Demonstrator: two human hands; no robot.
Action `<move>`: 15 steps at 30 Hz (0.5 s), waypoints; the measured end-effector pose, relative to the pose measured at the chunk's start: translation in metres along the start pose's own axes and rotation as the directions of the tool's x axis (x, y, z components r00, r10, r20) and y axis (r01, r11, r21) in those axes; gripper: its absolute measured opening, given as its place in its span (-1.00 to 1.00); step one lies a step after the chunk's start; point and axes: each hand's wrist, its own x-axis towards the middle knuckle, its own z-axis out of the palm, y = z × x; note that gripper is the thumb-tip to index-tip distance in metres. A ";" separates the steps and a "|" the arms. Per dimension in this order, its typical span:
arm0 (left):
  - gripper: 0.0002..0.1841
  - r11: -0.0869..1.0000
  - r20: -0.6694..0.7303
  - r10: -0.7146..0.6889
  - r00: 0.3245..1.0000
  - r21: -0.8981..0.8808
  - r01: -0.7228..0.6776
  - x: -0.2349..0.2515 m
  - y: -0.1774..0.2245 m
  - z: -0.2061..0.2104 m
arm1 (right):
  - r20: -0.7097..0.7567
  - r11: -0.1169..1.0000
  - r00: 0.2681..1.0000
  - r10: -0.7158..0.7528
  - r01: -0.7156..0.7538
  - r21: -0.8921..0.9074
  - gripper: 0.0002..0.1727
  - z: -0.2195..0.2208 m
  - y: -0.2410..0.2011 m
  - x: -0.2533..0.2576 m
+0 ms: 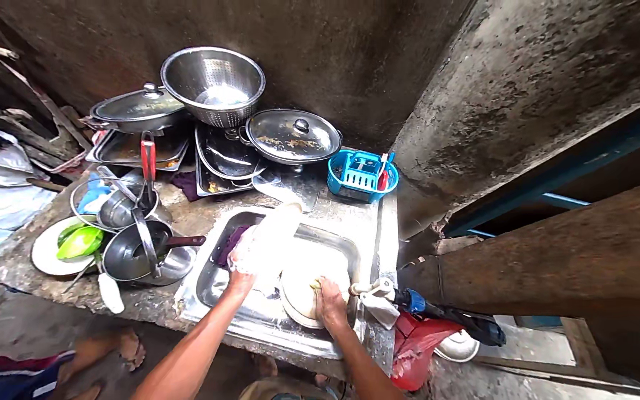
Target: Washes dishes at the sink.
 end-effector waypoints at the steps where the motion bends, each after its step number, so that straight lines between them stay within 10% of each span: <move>1: -0.54 0.999 -0.044 -0.021 0.999 -0.041 0.020 -0.001 0.003 -0.005 | -0.075 0.993 0.997 -0.002 0.011 0.117 -0.57 -0.001 -0.005 0.000; 6: -0.49 0.770 -0.052 -0.347 0.936 -0.586 0.253 -0.021 0.026 0.018 | -0.206 0.822 0.944 -0.257 0.326 0.467 -0.55 -0.004 -0.074 0.002; 10: -0.52 0.555 0.048 -0.500 0.865 -0.748 0.363 -0.038 0.031 0.026 | -0.161 0.818 0.844 -0.512 0.536 0.209 -0.59 0.017 -0.073 -0.004; 15: -0.54 0.609 0.143 -0.474 0.869 -0.660 0.440 -0.074 0.016 0.021 | -0.050 0.944 0.958 -0.283 0.268 -0.194 -0.47 -0.002 -0.012 0.037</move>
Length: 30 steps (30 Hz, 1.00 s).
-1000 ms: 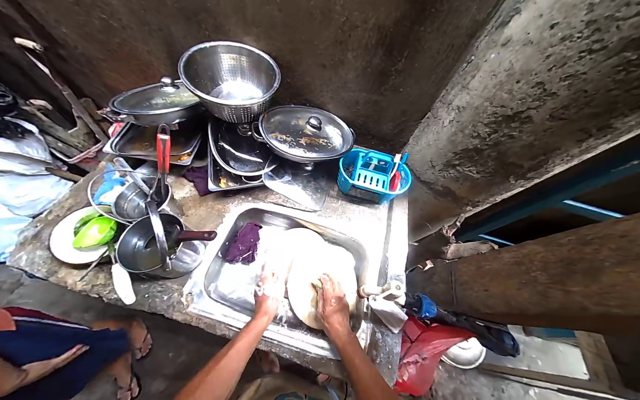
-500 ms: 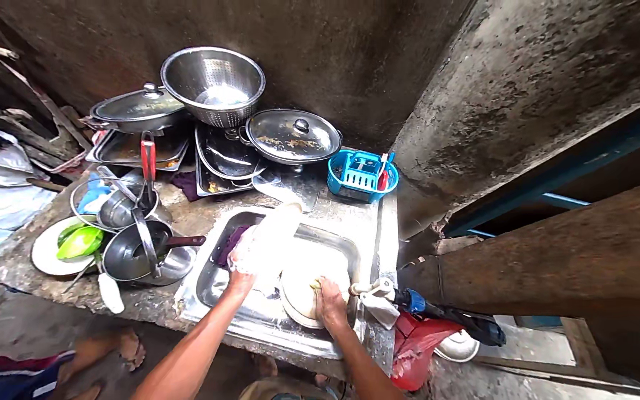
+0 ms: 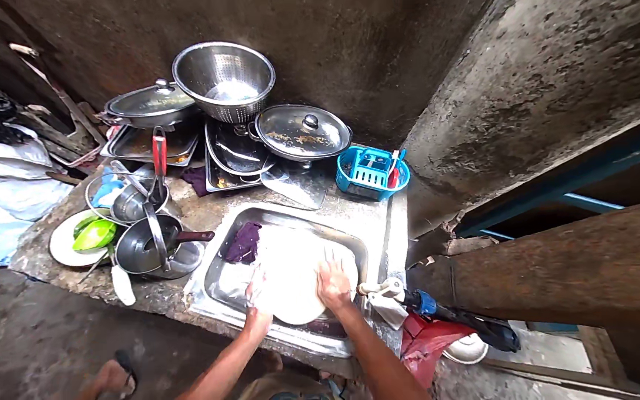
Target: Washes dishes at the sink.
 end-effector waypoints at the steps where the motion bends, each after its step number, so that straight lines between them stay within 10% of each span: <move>1: -0.52 1.000 0.035 -0.026 0.999 -0.001 0.026 -0.005 -0.004 0.005 | -0.010 0.999 0.999 0.040 -0.039 0.032 -0.46 -0.001 -0.004 0.010; 8: -0.56 0.999 0.054 -0.051 0.997 0.023 0.049 0.017 0.002 0.012 | 0.250 0.932 0.927 -0.281 0.201 0.300 -0.47 -0.011 -0.066 -0.023; 14: -0.54 0.994 0.163 -0.080 0.983 0.083 0.067 -0.009 -0.003 0.007 | 0.042 0.998 0.998 0.052 -0.053 0.040 -0.41 -0.005 -0.012 0.015; 21: -0.43 0.949 0.124 -0.317 0.940 0.035 0.315 0.016 0.016 0.012 | 0.324 0.881 0.857 -0.400 0.263 0.393 -0.47 -0.020 -0.088 -0.011; 30: -0.59 0.924 0.182 -0.360 0.915 0.204 0.323 0.079 0.007 -0.058 | 0.179 0.833 0.813 -0.553 0.533 0.149 -0.62 -0.038 -0.032 -0.061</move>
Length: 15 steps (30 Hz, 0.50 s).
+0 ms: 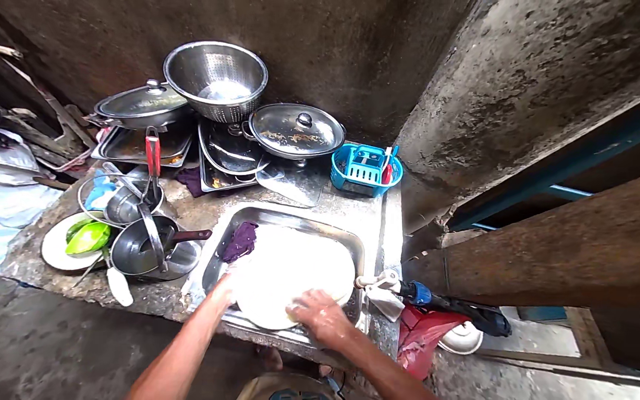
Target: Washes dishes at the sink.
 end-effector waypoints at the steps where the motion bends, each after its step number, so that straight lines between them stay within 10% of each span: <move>1: -0.60 0.999 0.066 -0.026 0.997 0.036 0.024 0.005 -0.002 -0.015 | -0.023 1.000 1.000 -0.014 0.014 -0.025 -0.70 -0.011 0.007 -0.004; 6: -0.52 0.987 0.264 -0.040 0.964 -0.143 0.080 -0.002 -0.003 -0.023 | -0.438 0.967 0.898 0.031 0.083 0.239 -0.69 -0.043 -0.001 0.020; 10: -0.16 0.797 0.270 0.025 0.963 -0.587 0.143 -0.026 -0.006 0.006 | -0.632 0.813 0.549 0.548 -0.172 0.556 -0.64 -0.023 0.009 0.054; 12: -0.44 0.848 0.215 0.153 0.965 -0.530 -0.016 -0.044 -0.019 0.017 | -0.636 0.724 0.359 0.683 -0.223 0.652 -0.69 -0.011 0.030 0.066; 15: -0.33 0.931 0.231 0.271 0.935 -0.311 -0.193 -0.063 -0.031 0.036 | -0.545 0.628 0.318 0.776 -0.468 0.622 -0.67 -0.003 0.053 0.072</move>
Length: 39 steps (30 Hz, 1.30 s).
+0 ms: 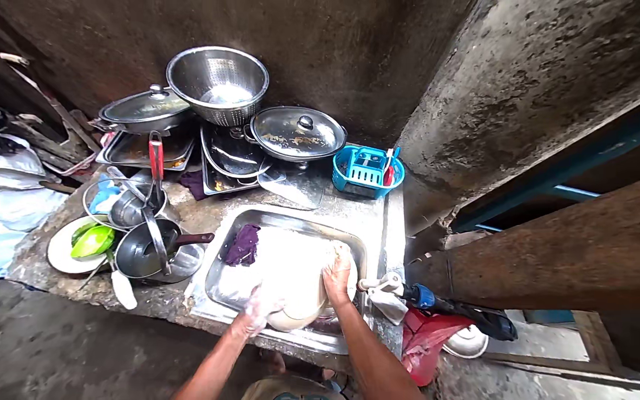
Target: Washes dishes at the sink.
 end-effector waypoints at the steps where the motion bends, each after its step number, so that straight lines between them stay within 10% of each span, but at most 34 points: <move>1: -0.34 0.998 0.041 0.012 0.999 0.061 -0.014 0.000 -0.001 0.006 | 0.043 0.998 0.999 0.009 -0.006 -0.064 -0.65 0.001 0.001 0.004; 5: -0.40 0.992 0.129 0.026 0.991 0.122 -0.042 0.014 0.001 0.023 | 0.282 0.951 0.911 -0.302 0.306 0.029 -0.62 0.008 -0.020 -0.005; 10: -0.79 0.991 0.057 -0.128 0.990 -0.037 0.131 0.015 -0.005 0.007 | 0.541 0.752 0.544 -0.642 0.583 0.307 -0.59 0.004 -0.039 -0.057; 18: -0.60 0.949 -0.016 -0.057 0.998 -0.311 0.049 0.011 -0.015 0.037 | 0.347 0.868 0.903 -0.252 0.370 -0.332 -0.45 -0.006 0.017 0.000; 22: -0.68 0.913 -0.091 -0.083 0.992 -0.406 0.039 0.025 -0.012 0.045 | 0.508 0.865 0.800 -0.320 0.466 -0.188 -0.50 0.000 -0.011 -0.045; 26: -0.61 0.887 -0.130 -0.059 0.990 -0.462 -0.008 0.031 -0.014 0.023 | 0.366 0.719 0.700 -0.613 0.686 -0.110 -0.62 0.001 0.030 -0.069; 31: -0.56 0.847 -0.149 -0.077 0.986 -0.532 -0.014 0.032 -0.024 0.028 | 0.060 0.977 0.992 -0.109 0.118 -0.176 -0.50 0.001 0.039 -0.048; 34: -0.53 0.838 -0.204 -0.140 0.969 -0.546 0.006 0.039 -0.026 0.041 | 0.177 0.955 0.946 0.270 -0.240 -0.175 -0.41 -0.004 0.011 -0.068; 39: -0.58 0.931 -0.214 -0.172 0.961 -0.355 0.087 0.060 -0.021 0.028 | 0.454 0.843 0.780 0.430 -0.168 -0.511 -0.43 -0.052 0.003 -0.066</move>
